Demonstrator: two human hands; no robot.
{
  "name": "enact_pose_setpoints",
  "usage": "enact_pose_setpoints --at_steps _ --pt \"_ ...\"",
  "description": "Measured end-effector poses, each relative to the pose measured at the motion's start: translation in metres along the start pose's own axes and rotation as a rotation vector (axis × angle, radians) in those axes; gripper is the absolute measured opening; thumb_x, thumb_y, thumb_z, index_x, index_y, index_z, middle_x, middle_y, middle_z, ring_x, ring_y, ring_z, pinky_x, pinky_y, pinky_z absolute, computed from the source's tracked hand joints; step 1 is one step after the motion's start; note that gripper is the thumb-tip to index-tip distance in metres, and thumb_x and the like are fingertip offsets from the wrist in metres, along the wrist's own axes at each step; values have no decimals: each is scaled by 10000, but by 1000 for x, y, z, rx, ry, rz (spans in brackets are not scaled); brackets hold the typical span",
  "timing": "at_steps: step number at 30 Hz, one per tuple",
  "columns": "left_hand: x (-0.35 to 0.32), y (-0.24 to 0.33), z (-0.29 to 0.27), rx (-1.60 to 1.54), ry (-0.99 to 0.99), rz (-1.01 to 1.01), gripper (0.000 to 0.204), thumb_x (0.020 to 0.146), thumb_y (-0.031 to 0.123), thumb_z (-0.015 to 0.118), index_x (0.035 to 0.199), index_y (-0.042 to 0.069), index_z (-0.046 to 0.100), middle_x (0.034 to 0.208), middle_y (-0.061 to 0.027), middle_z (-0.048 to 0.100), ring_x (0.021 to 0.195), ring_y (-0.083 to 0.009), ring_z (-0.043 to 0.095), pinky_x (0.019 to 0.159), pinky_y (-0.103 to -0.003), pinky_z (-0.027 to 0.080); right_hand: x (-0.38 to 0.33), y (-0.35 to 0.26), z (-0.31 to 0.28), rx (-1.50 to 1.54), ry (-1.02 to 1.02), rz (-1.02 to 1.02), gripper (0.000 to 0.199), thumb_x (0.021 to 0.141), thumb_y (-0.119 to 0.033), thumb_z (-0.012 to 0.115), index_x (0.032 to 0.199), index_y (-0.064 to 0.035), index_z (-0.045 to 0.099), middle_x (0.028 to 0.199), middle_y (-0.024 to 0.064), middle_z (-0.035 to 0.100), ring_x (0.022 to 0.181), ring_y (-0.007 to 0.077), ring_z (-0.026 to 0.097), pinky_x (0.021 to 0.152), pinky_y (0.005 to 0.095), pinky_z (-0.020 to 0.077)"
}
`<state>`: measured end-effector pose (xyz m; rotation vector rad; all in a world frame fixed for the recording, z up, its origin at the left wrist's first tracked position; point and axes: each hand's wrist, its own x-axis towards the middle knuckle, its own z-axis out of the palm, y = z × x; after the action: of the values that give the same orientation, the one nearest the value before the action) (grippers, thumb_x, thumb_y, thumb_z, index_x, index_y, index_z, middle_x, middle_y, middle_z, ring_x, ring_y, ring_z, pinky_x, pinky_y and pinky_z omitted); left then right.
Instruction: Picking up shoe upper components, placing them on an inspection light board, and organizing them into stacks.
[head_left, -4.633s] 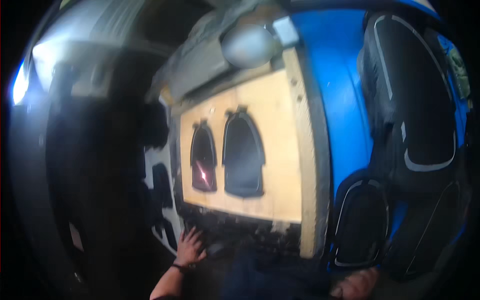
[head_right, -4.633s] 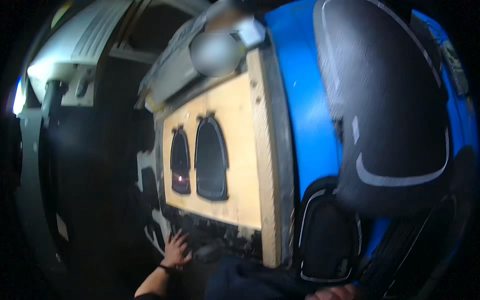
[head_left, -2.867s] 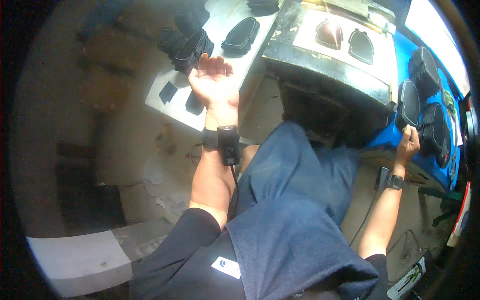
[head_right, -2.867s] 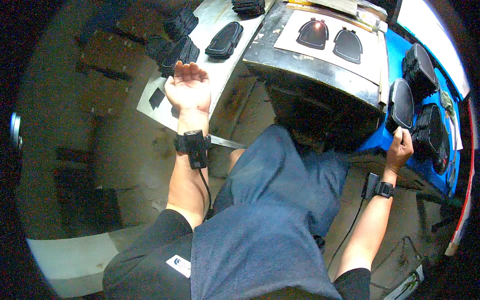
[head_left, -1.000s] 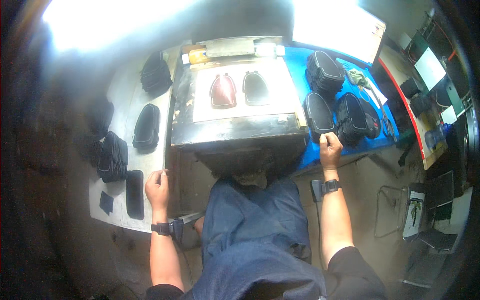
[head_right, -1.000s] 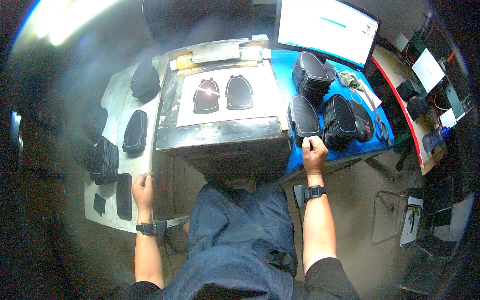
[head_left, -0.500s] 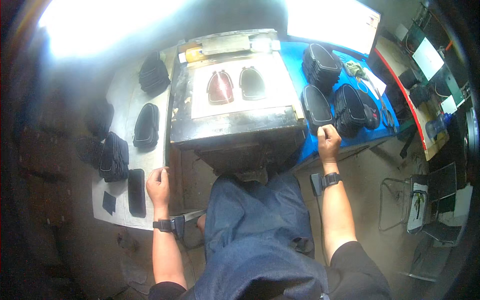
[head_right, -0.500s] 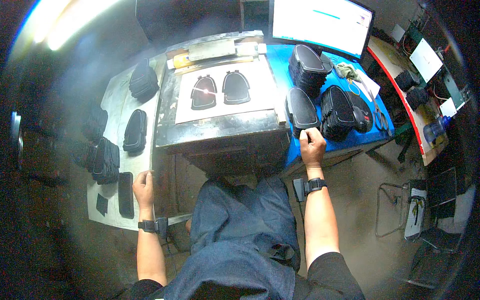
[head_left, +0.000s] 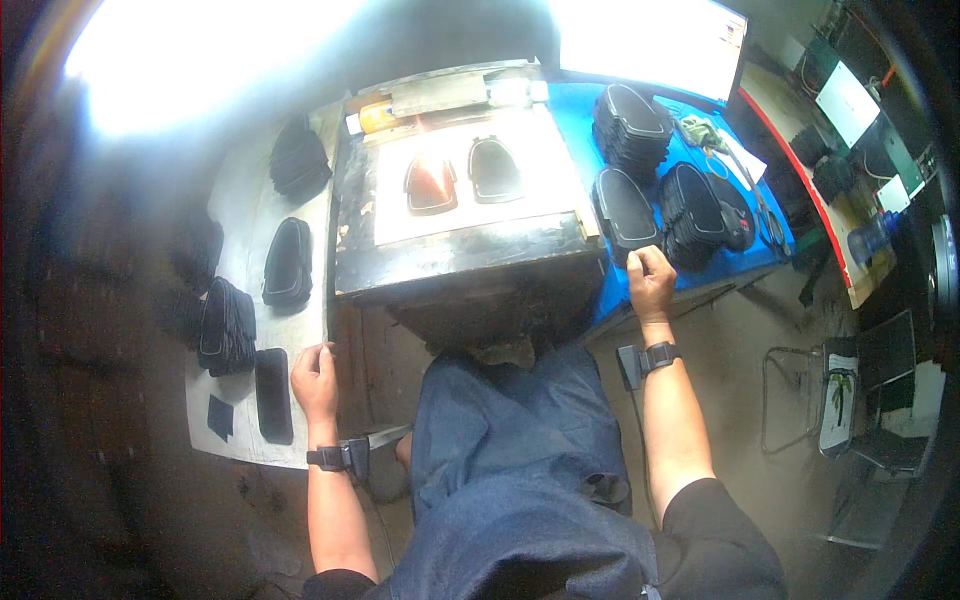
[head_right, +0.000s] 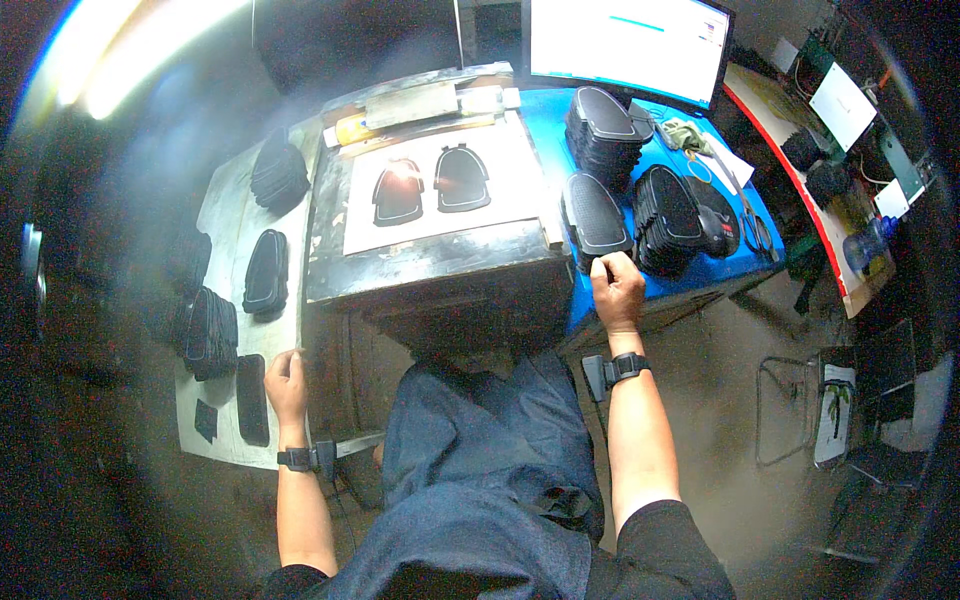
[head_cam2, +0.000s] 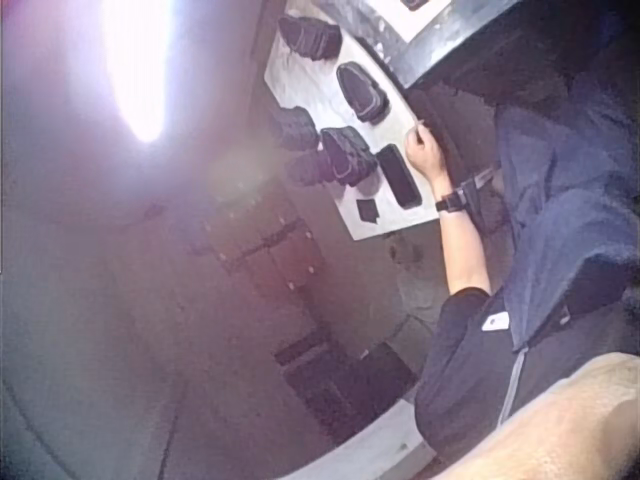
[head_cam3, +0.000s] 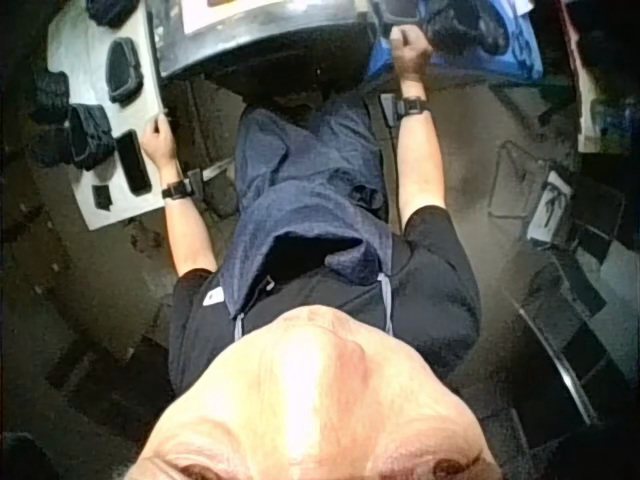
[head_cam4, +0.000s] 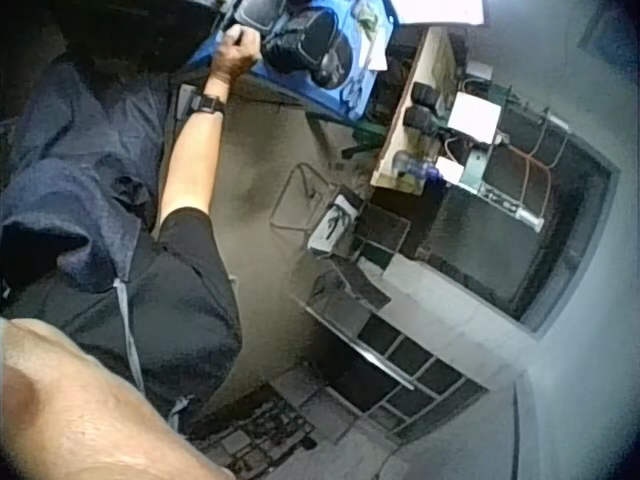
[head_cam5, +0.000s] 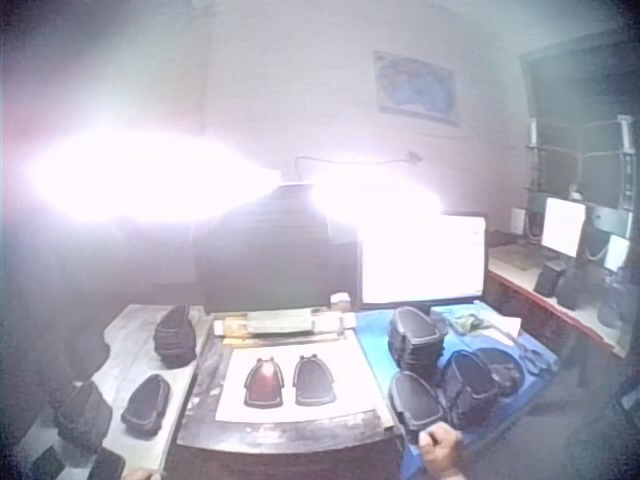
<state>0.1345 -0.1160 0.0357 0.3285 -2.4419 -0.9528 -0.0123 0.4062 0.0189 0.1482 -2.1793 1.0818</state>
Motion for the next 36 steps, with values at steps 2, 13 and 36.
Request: enact_pose_setpoints --at_steps 2,13,36 --pt "0 1 1 36 11 -23 152 914 100 608 935 8 727 879 -122 712 832 -250 676 776 -347 511 0 0 0 -8 4 -8 205 885 -171 644 755 -19 604 701 102 581 631 226 581 606 347 462" --pt "-1 -5 2 26 8 -25 178 920 116 601 954 -3 728 895 -130 716 853 -246 679 799 -348 513 0 1 -1 -16 11 -19 177 864 -157 652 756 -22 616 717 112 606 661 262 611 628 363 479" --pt "-1 -3 2 23 2 -30 200 941 124 583 956 -14 726 878 -122 718 826 -228 681 777 -339 514 1 -1 -3 -19 0 -14 178 859 -149 657 756 -14 606 741 136 604 710 322 624 657 393 485"
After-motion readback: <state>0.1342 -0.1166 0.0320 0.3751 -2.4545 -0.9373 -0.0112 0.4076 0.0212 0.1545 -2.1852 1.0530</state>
